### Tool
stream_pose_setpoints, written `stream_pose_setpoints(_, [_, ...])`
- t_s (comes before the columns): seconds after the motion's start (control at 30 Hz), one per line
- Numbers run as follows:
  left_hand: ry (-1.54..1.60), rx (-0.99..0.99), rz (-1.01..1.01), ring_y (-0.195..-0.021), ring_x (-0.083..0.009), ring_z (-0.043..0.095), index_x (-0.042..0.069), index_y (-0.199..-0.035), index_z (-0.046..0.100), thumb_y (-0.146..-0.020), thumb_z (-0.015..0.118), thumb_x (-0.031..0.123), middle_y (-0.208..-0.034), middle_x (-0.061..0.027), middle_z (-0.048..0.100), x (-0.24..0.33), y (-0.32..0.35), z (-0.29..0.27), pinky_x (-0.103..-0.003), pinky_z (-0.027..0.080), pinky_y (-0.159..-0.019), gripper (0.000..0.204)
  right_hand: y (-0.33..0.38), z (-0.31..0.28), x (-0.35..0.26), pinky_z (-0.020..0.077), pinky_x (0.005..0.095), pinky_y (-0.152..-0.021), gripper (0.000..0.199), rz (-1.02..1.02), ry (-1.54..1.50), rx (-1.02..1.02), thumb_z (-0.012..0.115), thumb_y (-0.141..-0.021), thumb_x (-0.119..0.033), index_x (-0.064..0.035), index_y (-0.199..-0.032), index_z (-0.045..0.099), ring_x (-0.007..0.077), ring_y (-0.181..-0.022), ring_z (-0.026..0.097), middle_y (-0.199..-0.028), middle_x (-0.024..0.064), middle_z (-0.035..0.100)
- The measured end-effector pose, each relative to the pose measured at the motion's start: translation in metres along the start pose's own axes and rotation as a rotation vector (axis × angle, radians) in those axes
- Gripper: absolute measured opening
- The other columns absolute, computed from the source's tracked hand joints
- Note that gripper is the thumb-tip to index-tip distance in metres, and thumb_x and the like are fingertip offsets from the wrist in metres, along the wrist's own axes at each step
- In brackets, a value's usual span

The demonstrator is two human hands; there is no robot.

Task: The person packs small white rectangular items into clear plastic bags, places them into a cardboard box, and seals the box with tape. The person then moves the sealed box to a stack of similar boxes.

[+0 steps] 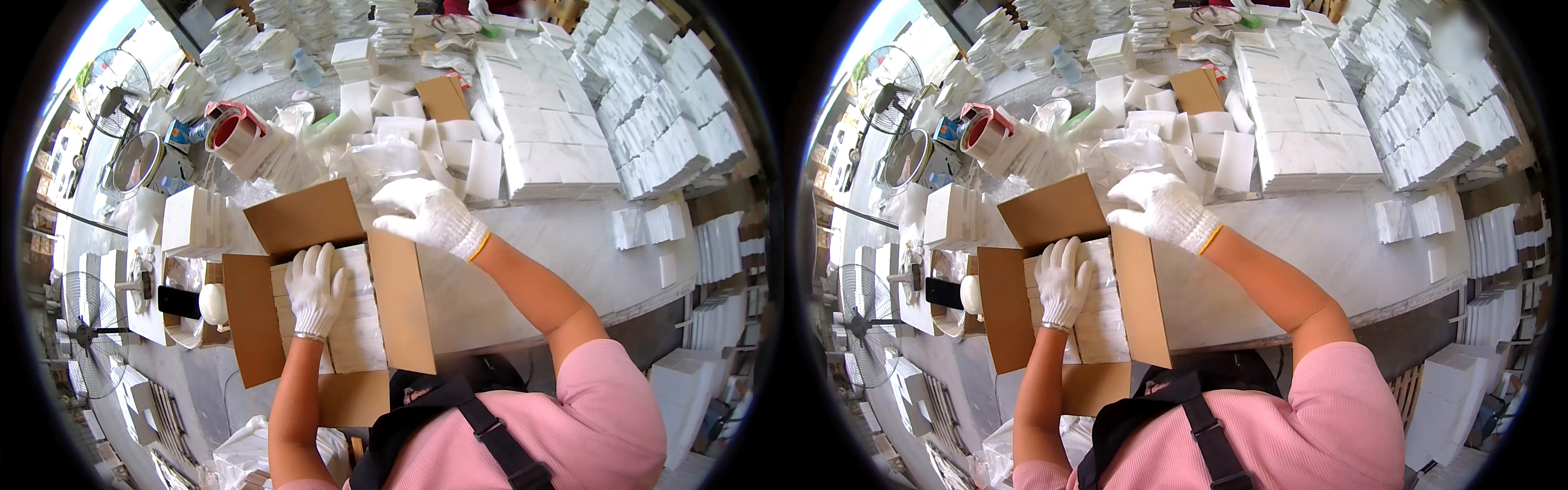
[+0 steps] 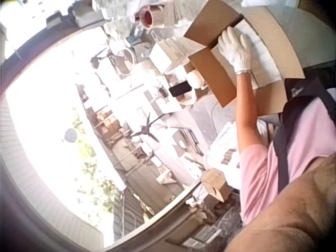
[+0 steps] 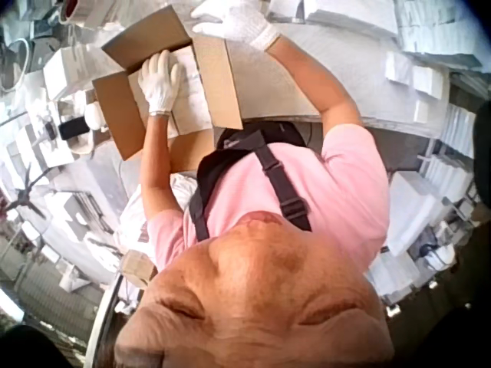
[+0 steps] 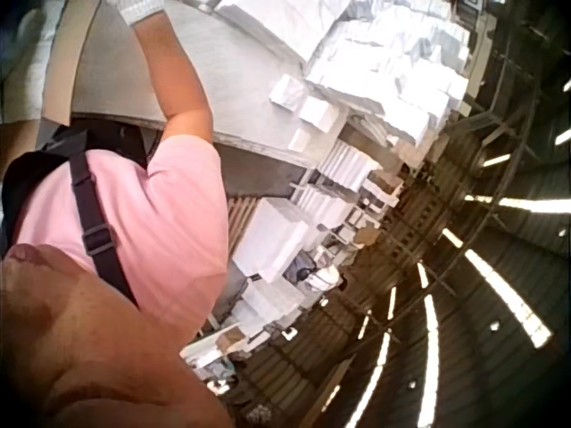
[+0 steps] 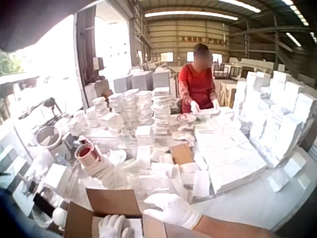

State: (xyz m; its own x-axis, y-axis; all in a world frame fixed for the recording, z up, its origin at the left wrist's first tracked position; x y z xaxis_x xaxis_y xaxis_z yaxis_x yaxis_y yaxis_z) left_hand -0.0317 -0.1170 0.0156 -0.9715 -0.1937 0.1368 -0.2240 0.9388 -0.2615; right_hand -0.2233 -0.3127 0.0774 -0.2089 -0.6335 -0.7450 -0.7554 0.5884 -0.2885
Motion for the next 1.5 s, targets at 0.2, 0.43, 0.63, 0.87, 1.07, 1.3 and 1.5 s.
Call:
stream_pose_setpoints(0.2, [0.037, -0.007, -0.002, -0.132, -0.037, 0.049, 0.009, -0.14, 0.057, -0.092, 0.067, 0.028, -0.139, -0.0151, 0.057, 0.007, -0.005, -0.004, -0.052, 0.036, -0.112, 0.053, 0.021, -0.081, 0.148, 0.0501, 0.0503, -0.101, 0.082, 0.718, 0.726, -0.032, 0.058, -0.091, -0.067, -0.015, -0.151, 0.042, 0.04, -0.122, 0.062, -0.142, 0.0234, 0.056])
stream_pose_setpoints(0.43, [0.024, 0.04, -0.019, -0.126, -0.0352, 0.053, 0.012, -0.134, 0.06, -0.089, 0.071, 0.031, -0.134, -0.0107, 0.059, 0.005, -0.005, -0.006, -0.053, 0.04, -0.107, 0.051, 0.025, -0.046, 0.184, 0.0537, 0.054, -0.095, 0.104, 0.844, 0.784, -0.171, 0.06, -0.085, -0.073, -0.0138, -0.162, 0.024, 0.0438, -0.121, 0.063, -0.149, 0.0258, 0.043])
stream_pose_setpoints(0.63, [0.106, 0.043, -0.04, -0.124, -0.0355, 0.054, 0.011, -0.132, 0.061, -0.089, 0.069, 0.032, -0.13, -0.012, 0.06, 0.001, 0.0, -0.012, -0.053, 0.041, -0.106, 0.049, 0.014, -0.049, 0.19, 0.0512, 0.0525, -0.104, 0.1, 0.912, 0.661, -0.108, 0.076, -0.072, -0.033, -0.0076, -0.156, 0.028, 0.045, -0.129, 0.057, -0.151, 0.0275, 0.042])
stream_pose_setpoints(0.87, [0.165, 0.116, -0.043, -0.124, -0.0343, 0.055, 0.013, -0.129, 0.064, -0.088, 0.07, 0.035, -0.129, -0.0115, 0.06, 0.0, -0.003, -0.002, -0.053, 0.042, -0.106, 0.047, 0.041, -0.071, 0.259, 0.0441, 0.0464, -0.114, 0.127, 0.747, 0.749, 0.063, 0.091, -0.062, -0.02, -0.0059, -0.163, 0.015, 0.043, -0.141, 0.046, -0.16, 0.0287, 0.036])
stream_pose_setpoints(1.07, [0.188, 0.197, -0.098, -0.129, -0.0388, 0.051, 0.014, -0.128, 0.065, -0.089, 0.071, 0.037, -0.134, -0.0173, 0.056, -0.007, 0.011, 0.009, -0.054, 0.042, -0.108, 0.046, 0.033, -0.085, 0.192, 0.0529, 0.0405, -0.099, 0.065, 0.432, 0.469, 0.293, 0.078, -0.084, -0.017, 0.0014, -0.142, 0.056, 0.0324, -0.117, 0.066, -0.132, 0.0227, 0.066])
stream_pose_setpoints(1.3, [0.209, 0.246, -0.109, -0.118, -0.0366, 0.055, 0.015, -0.121, 0.069, -0.088, 0.072, 0.034, -0.12, -0.0152, 0.058, -0.008, 0.012, 0.012, -0.051, 0.046, -0.103, 0.039, -0.032, -0.042, -0.03, 0.0557, 0.031, -0.085, 0.037, 0.042, -0.137, 0.141, 0.075, -0.091, -0.011, 0.0016, -0.126, 0.068, 0.0151, -0.094, 0.068, -0.11, 0.0105, 0.074])
stream_pose_setpoints(1.5, [0.259, 0.308, -0.116, -0.105, -0.0325, 0.057, 0.014, -0.115, 0.07, -0.084, 0.072, 0.027, -0.103, -0.0098, 0.059, -0.007, 0.013, 0.009, -0.047, 0.049, -0.093, 0.033, -0.073, 0.074, -0.054, 0.0567, 0.0426, -0.08, 0.03, -0.374, 0.485, -0.215, 0.076, -0.084, -0.022, -0.0156, -0.113, 0.072, 0.0309, -0.093, 0.07, -0.099, 0.0111, 0.071])
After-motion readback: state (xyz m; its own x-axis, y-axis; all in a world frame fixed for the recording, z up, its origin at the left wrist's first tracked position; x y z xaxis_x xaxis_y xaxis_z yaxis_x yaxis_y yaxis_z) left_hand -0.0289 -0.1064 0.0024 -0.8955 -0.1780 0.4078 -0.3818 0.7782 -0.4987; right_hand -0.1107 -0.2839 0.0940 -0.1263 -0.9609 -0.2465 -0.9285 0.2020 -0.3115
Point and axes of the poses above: each hand's wrist, its own y-axis away from the middle knuckle, its own z-axis out of the palm, x = y × z, the point moved 2 cm from there along -y, towards the middle knuckle
